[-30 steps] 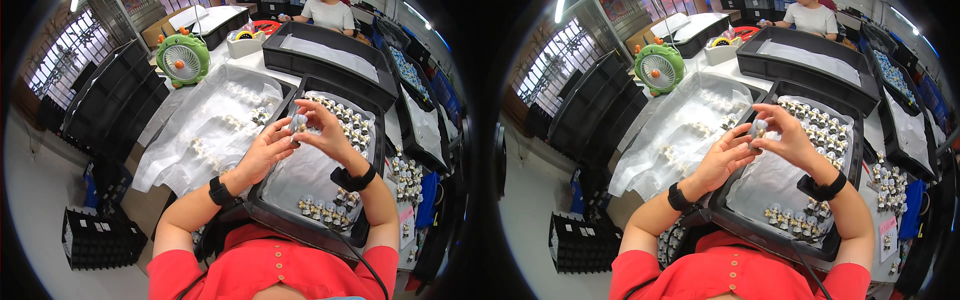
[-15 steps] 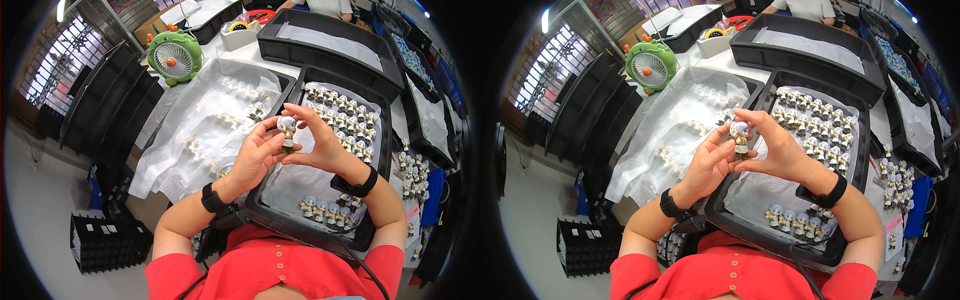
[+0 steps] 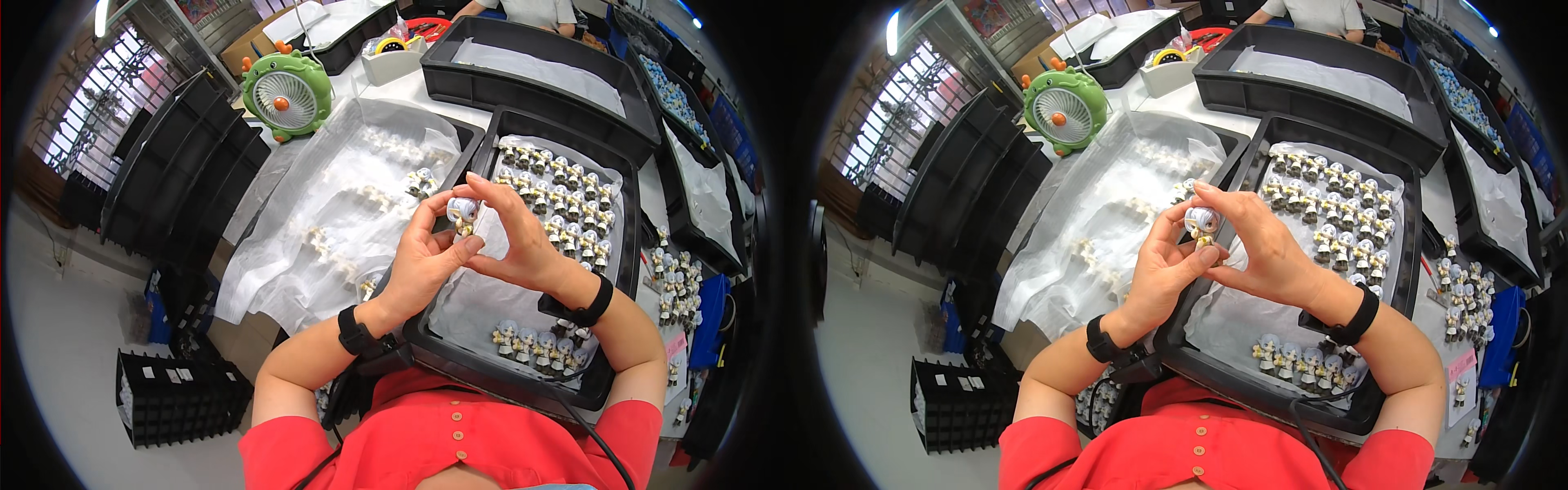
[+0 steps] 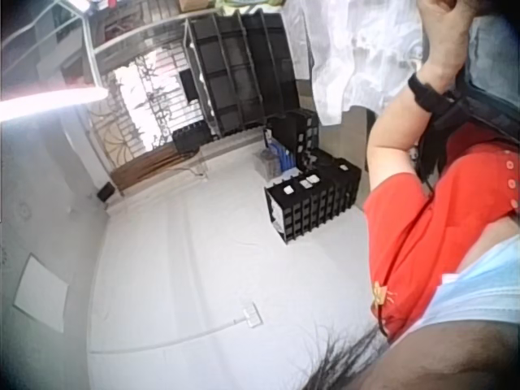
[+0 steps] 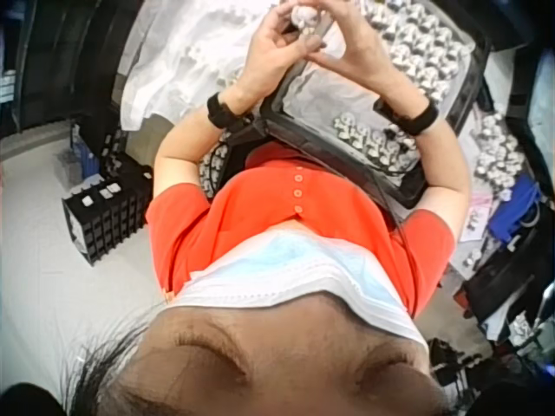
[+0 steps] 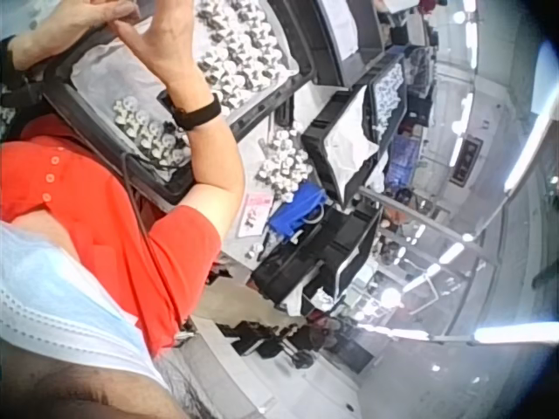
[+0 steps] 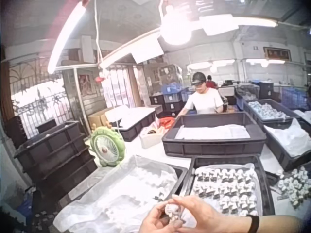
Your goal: The person assembles small, white, snowman-like figurines by hand. They pick up a figurine, rotate it to inspect the base, and place it into a black tray lined with white paper. The person repeats this process for multiple figurines, arranging them in neat rows within the tray.
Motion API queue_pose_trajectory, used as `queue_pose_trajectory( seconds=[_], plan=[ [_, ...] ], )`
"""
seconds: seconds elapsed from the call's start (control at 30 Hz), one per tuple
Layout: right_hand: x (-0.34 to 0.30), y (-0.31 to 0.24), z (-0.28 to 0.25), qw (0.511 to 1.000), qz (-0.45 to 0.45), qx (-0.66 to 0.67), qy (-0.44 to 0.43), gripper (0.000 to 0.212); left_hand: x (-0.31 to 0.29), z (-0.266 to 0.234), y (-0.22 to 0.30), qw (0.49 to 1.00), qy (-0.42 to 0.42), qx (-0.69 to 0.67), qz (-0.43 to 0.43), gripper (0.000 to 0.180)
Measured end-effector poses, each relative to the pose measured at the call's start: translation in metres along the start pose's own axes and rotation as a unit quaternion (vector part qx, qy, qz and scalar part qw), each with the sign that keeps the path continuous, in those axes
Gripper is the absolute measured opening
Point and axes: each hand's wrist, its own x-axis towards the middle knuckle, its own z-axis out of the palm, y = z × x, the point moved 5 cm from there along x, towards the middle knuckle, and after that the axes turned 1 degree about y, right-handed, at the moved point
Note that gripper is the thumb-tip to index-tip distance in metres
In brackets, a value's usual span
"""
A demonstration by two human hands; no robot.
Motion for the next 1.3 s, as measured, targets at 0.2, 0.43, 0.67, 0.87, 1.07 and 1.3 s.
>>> queue_pose_trajectory(
  seconds=[0.2, 0.43, 0.67, 0.87, 1.07, 1.3],
  plan=[
    [0.003, -0.007, -0.003, 1.000, -0.014, -0.005, 0.022, 0.087, 0.000, 0.000, 0.001, 1.000, -0.006, -0.016, -0.010, 0.054],
    [0.004, -0.005, -0.005, 1.000, 0.016, 0.009, 0.022, 0.094, 0.001, -0.003, -0.004, 0.995, -0.006, -0.087, -0.058, 0.053],
    [0.002, 0.000, -0.003, 0.998, 0.059, 0.037, 0.012, 0.095, 0.003, -0.005, -0.005, 0.991, -0.009, -0.101, -0.085, 0.050],
    [0.000, 0.003, -0.003, 0.993, 0.100, 0.062, 0.007, 0.095, 0.004, -0.005, -0.003, 0.988, -0.033, -0.117, -0.094, 0.053],
    [0.000, 0.004, -0.004, 0.993, 0.102, 0.057, 0.004, 0.095, 0.004, -0.004, -0.003, 0.988, -0.042, -0.118, -0.095, 0.053],
    [0.001, 0.003, -0.004, 0.994, 0.097, 0.053, 0.005, 0.094, 0.004, -0.006, -0.004, 0.988, -0.035, -0.113, -0.095, 0.051]
  ],
)
